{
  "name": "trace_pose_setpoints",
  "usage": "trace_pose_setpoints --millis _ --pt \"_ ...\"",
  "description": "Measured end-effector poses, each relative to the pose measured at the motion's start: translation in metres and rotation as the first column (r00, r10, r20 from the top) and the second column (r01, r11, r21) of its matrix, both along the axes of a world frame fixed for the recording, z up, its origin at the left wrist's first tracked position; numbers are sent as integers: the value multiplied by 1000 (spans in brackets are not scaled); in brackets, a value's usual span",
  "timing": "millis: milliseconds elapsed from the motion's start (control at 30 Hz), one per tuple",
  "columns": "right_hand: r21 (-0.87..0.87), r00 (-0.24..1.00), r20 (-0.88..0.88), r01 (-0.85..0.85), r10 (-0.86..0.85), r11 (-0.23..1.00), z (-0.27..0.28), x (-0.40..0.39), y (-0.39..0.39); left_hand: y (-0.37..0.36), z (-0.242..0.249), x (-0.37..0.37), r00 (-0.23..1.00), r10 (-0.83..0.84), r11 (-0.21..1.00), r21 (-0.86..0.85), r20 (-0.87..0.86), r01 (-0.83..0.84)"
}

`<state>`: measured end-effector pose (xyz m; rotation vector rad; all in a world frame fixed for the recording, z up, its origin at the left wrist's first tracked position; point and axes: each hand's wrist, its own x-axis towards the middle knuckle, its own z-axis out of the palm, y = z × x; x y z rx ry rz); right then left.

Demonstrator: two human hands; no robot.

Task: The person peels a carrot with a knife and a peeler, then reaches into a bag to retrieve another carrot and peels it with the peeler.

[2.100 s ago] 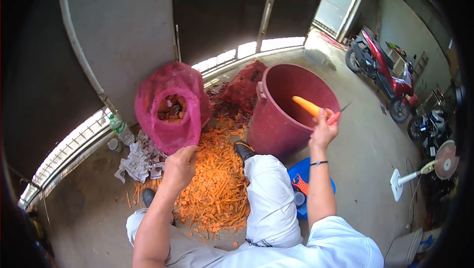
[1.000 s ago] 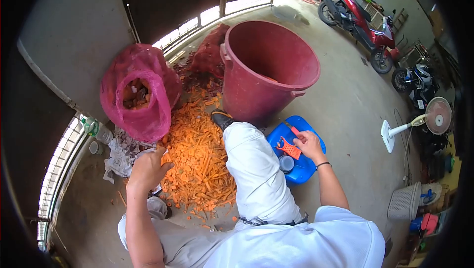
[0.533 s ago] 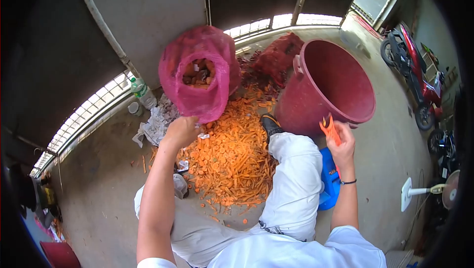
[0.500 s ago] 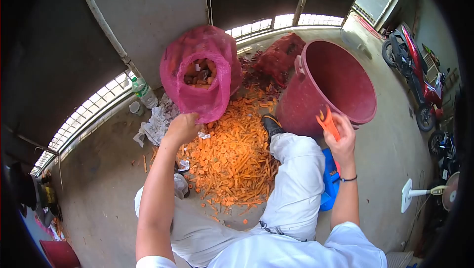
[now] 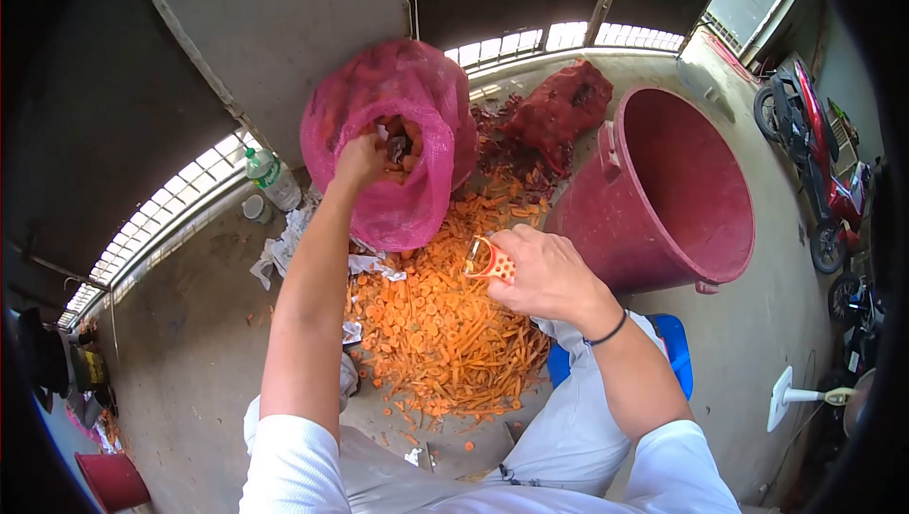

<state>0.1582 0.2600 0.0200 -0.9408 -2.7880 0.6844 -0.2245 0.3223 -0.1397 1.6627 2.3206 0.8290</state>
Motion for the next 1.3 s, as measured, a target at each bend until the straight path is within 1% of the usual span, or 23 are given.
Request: trace_pose_setpoints --millis 200,267,300,400,500,533,600,633,667,700,733,767,800,867,900,967,1000,1067,1100,1167,1200,1267,1300 --pt "-17 998 -52 -22 21 1000 17 2 13 80 -42 -2 970 -160 987 -29 -186 157" --pt "-11 997 -72 -9 8 1000 19 5 15 98 -51 17 975 154 988 -36 160 -151" --pt "-19 996 -93 -8 6 1000 19 7 14 106 -60 24 976 142 990 -30 168 -139" --pt "-37 992 -125 -4 0 999 17 13 18 117 -91 29 942 264 953 -206 209 -222" --pt "-77 994 -108 13 -21 997 20 20 20 107 -100 31 973 142 988 39 183 -151" --pt "-79 992 -126 15 -25 997 19 22 21 108 -105 23 974 137 988 43 178 -147" --pt "-70 988 -153 21 -32 997 19 24 21 109 -109 7 991 98 989 99 94 -107" --pt "-62 980 -192 32 -44 998 18 25 21 99 -101 4 995 -11 978 205 -102 32" --pt "-54 971 -231 45 -56 998 17 25 21 95 -91 3 994 -13 975 219 -107 37" --pt "-43 970 -235 50 -59 998 16 25 23 93 -85 1 945 56 947 284 323 -153" --pt "-48 966 -252 53 -64 997 14 25 24 85 -70 8 713 77 903 254 697 -346" --pt "-59 961 -269 51 -66 997 12 25 24 69 -54 10 528 11 927 189 849 -323" --pt "-61 959 -276 47 -62 997 10 24 24 61 -52 13 534 14 926 190 845 -325" --pt "-40 968 -246 38 -47 998 8 21 25 48 -42 11 349 -66 929 185 935 -319" --pt "-36 967 -251 32 -40 999 9 18 22 49 -50 3 355 -68 927 191 933 -324" --pt "-52 979 -196 52 -62 997 12 15 18 58 -79 -18 694 -119 930 325 710 -173" --pt "-43 979 -195 49 -57 998 13 14 16 58 -73 -17 694 -123 926 334 709 -176" --pt "-85 977 -212 17 -35 996 10 14 11 55 -55 -5 539 -68 955 211 840 -209" --pt "-95 979 -199 12 -31 995 8 13 11 55 -46 0 530 -70 954 213 845 -213" --pt "-92 983 -181 9 -26 996 5 13 17 52 -26 7 290 109 957 -22 951 -290" --pt "-90 984 -177 6 -22 996 4 13 20 49 -19 13 285 110 956 -23 952 -293" --pt "-94 981 -189 27 -44 995 7 14 25 45 -9 23 -58 -143 936 116 988 -332" --pt "-101 976 -205 54 -74 993 8 15 27 42 -10 23 -60 -145 935 117 988 -334"
